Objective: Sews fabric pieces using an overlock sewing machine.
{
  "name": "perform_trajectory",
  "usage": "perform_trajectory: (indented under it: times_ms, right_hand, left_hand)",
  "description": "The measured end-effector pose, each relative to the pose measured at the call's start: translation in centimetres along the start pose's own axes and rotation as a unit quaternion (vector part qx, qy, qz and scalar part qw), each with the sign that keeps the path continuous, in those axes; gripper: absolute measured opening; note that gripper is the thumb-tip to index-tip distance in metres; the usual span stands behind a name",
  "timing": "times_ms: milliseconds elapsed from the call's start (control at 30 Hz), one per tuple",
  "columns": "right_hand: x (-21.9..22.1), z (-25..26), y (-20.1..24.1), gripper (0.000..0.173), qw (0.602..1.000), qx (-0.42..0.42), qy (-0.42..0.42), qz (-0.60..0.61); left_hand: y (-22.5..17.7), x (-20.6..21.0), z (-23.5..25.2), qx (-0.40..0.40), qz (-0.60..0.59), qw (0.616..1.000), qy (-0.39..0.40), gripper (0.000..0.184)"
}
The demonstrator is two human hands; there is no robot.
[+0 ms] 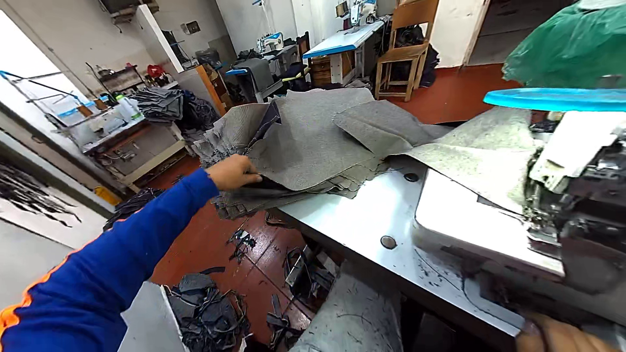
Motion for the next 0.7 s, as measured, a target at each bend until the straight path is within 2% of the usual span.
perform_trajectory:
  times_ms: [67, 133, 200, 267, 300, 367, 433, 467, 500, 533, 567, 600, 633, 700]
  right_hand:
    - [0.1, -0.1, -0.4, 0.030, 0.999, -0.021, 0.037, 0.031]
    - [0.2, -0.4, -0.8, 0.031, 0.993, -0.034, 0.088, 0.073]
    - [0.1, -0.8, -1.2, 0.033, 0.986, -0.021, 0.109, 0.128]
    - [-0.9, -1.0, -0.9, 0.039, 0.971, 0.008, 0.089, 0.221]
    - [-1.8, -0.9, 0.0, 0.046, 0.955, 0.021, 0.088, 0.282]
    - [-3.3, -0.2, 3.4, 0.066, 0.894, 0.043, 0.119, 0.430]
    - [-3.9, 1.2, 7.6, 0.100, 0.803, 0.075, 0.168, 0.567]
    - [-3.9, 2.1, 9.0, 0.111, 0.767, 0.107, 0.176, 0.607]
    - [-3.6, 2.8, 9.5, 0.111, 0.740, 0.149, 0.166, 0.635]
    - [-3.2, 3.3, 9.1, 0.099, 0.720, 0.193, 0.140, 0.652]
    - [-2.9, 3.7, 8.1, 0.079, 0.710, 0.243, 0.104, 0.653]
    - [-2.5, 4.0, 6.8, 0.054, 0.698, 0.302, 0.076, 0.645]
    - [-2.1, 4.1, 5.6, 0.039, 0.683, 0.357, 0.066, 0.634]
    - [-1.3, 3.8, 4.3, 0.034, 0.666, 0.413, 0.057, 0.619]
  left_hand:
    - [-0.5, -0.4, 1.9, -0.031, 0.018, 0.999, 0.030, 0.031]
    - [-1.1, -1.5, 2.7, -0.041, 0.007, 0.999, 0.003, 0.030]
    - [-2.3, -4.7, 1.9, -0.009, -0.029, 0.993, -0.117, 0.028]
    - [-5.0, -7.6, -0.9, 0.035, -0.046, 0.965, -0.256, 0.028]
    - [-7.0, -7.8, -2.8, 0.062, -0.050, 0.949, -0.306, 0.026]
    - [-12.2, -4.2, -5.9, 0.128, -0.063, 0.926, -0.348, 0.019]
    - [-18.7, 2.7, -6.8, 0.193, -0.112, 0.924, -0.310, 0.012]
    - [-22.2, 6.0, -6.6, 0.223, -0.144, 0.923, -0.279, 0.013]
    - [-25.4, 8.3, -6.1, 0.250, -0.171, 0.918, -0.258, 0.014]
    - [-27.7, 9.8, -5.4, 0.272, -0.195, 0.909, -0.249, 0.015]
    - [-29.3, 10.7, -4.3, 0.286, -0.220, 0.905, -0.227, 0.017]
    - [-30.1, 11.3, -3.0, 0.295, -0.250, 0.905, -0.179, 0.021]
    - [-30.7, 11.9, -1.7, 0.306, -0.272, 0.906, -0.110, 0.026]
    - [-30.9, 13.4, 0.2, 0.345, -0.243, 0.907, 0.013, 0.034]
Point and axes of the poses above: each hand's wrist, its own z-axis towards the middle knuckle, its own x-axis out of the palm, y = z × x, the point moved 9 cm from there along z, towards the middle knuckle, and after that the axes turned 13 degrees about -z, right-handed, at the moved point
